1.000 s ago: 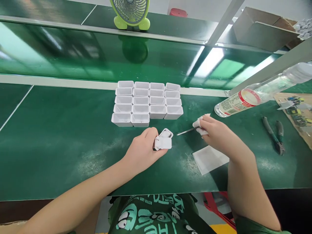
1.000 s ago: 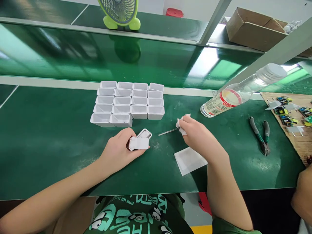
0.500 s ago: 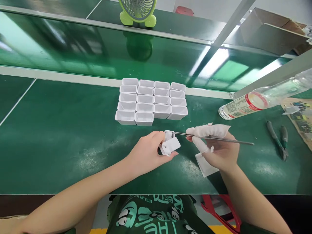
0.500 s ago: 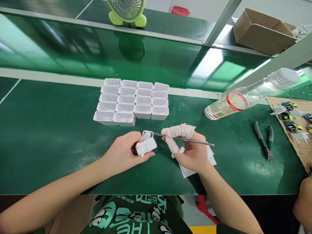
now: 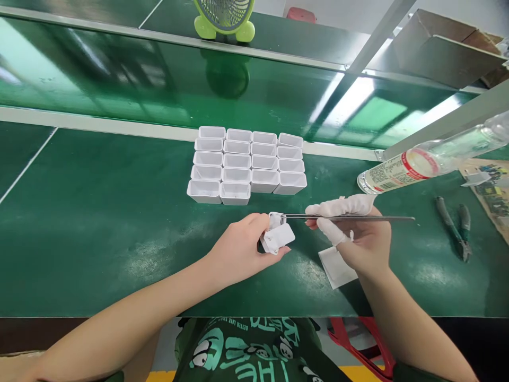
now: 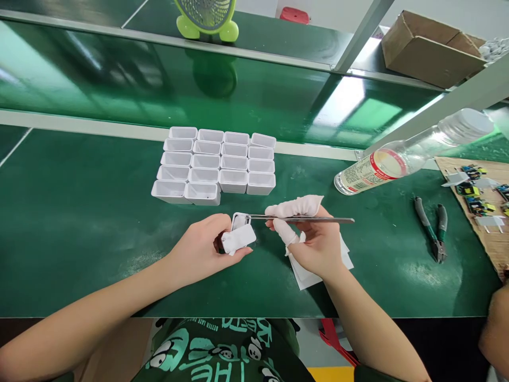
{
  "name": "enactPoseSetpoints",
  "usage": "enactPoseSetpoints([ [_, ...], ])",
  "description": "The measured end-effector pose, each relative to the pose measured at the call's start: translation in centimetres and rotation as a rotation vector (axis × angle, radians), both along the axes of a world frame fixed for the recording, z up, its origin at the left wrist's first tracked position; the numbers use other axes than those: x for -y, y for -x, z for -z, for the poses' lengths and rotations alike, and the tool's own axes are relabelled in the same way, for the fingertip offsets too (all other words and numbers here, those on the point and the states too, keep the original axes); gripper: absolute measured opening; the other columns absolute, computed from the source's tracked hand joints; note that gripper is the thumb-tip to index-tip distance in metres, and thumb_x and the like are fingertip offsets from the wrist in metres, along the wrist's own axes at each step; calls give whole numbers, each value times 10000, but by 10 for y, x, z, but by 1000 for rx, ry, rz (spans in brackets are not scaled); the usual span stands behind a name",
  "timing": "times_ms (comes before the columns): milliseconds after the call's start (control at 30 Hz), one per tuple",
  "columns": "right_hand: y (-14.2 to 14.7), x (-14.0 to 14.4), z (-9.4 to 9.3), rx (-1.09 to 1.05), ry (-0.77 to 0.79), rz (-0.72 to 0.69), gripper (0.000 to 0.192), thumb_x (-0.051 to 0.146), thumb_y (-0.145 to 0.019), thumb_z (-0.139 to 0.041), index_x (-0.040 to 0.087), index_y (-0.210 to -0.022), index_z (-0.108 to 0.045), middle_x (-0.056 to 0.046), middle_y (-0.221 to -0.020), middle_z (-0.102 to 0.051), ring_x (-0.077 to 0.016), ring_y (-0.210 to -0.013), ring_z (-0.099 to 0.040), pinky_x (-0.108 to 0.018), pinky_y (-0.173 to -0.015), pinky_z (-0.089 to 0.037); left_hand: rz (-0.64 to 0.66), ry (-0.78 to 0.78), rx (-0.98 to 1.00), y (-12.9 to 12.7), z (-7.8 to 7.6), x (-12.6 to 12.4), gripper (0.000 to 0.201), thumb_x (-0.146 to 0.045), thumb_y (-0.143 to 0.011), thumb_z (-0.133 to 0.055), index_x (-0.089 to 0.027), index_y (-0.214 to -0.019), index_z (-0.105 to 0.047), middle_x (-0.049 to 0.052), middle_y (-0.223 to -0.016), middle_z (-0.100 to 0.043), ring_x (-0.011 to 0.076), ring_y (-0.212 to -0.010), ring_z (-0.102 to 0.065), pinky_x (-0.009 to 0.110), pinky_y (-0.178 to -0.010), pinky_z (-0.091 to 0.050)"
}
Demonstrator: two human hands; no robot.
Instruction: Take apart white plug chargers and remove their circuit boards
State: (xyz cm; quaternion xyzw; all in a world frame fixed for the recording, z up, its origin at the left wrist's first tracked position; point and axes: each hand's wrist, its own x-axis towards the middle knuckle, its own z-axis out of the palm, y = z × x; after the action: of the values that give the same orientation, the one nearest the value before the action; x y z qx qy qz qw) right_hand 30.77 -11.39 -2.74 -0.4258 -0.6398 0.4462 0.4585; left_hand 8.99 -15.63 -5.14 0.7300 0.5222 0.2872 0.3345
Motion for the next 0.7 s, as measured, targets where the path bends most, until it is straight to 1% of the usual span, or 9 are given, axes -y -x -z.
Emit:
enactPoseSetpoints([
  [133, 0, -3, -3, 24, 40, 30, 128, 209, -802, -763, 248, -901, -692, -52, -924, -743, -218, -718, -727, -390, -648, -655, 2, 8, -4, 0, 0, 0, 383, -427, -821, -688, -200, -752, -388, -35, -724, -482, 93, -594, -455, 198, -500, -293],
  [300, 1, -4, 2, 33, 82, 63, 102, 233, -820, -752, 244, -902, -693, -44, -911, -750, -222, -727, -735, -384, -660, -657, 10, 21, 1, 0, 0, 0, 359, -427, -831, -677, -200, -762, -408, -28, -739, -490, 98, -605, -466, 201, -504, -298],
  [433, 2, -5, 5, 39, 113, 31, 70, 252, -850, -723, 240, -911, -690, -48, -891, -754, -237, -762, -741, -391, -674, -649, 8, 14, -10, 0, -1, 0, 356, -426, -828, -681, -199, -763, -415, -24, -741, -502, 101, -609, -476, 205, -503, -302],
  [533, 3, -5, 7, 5, 145, 18, 88, 256, -846, -727, 236, -922, -688, -53, -919, -757, -240, -778, -741, -401, -698, -648, 10, 17, -5, 0, -1, 0, 363, -430, -823, -686, -200, -765, -411, -24, -745, -508, 102, -605, -478, 207, -497, -302],
  [700, 4, -5, 9, -37, 186, 3, 95, 233, -836, -733, 232, -917, -682, -45, -919, -756, -210, -729, -731, -367, -676, -643, 4, 27, 6, 0, -1, 0, 370, -429, -820, -692, -201, -765, -405, -29, -751, -507, 99, -607, -478, 203, -499, -304],
])
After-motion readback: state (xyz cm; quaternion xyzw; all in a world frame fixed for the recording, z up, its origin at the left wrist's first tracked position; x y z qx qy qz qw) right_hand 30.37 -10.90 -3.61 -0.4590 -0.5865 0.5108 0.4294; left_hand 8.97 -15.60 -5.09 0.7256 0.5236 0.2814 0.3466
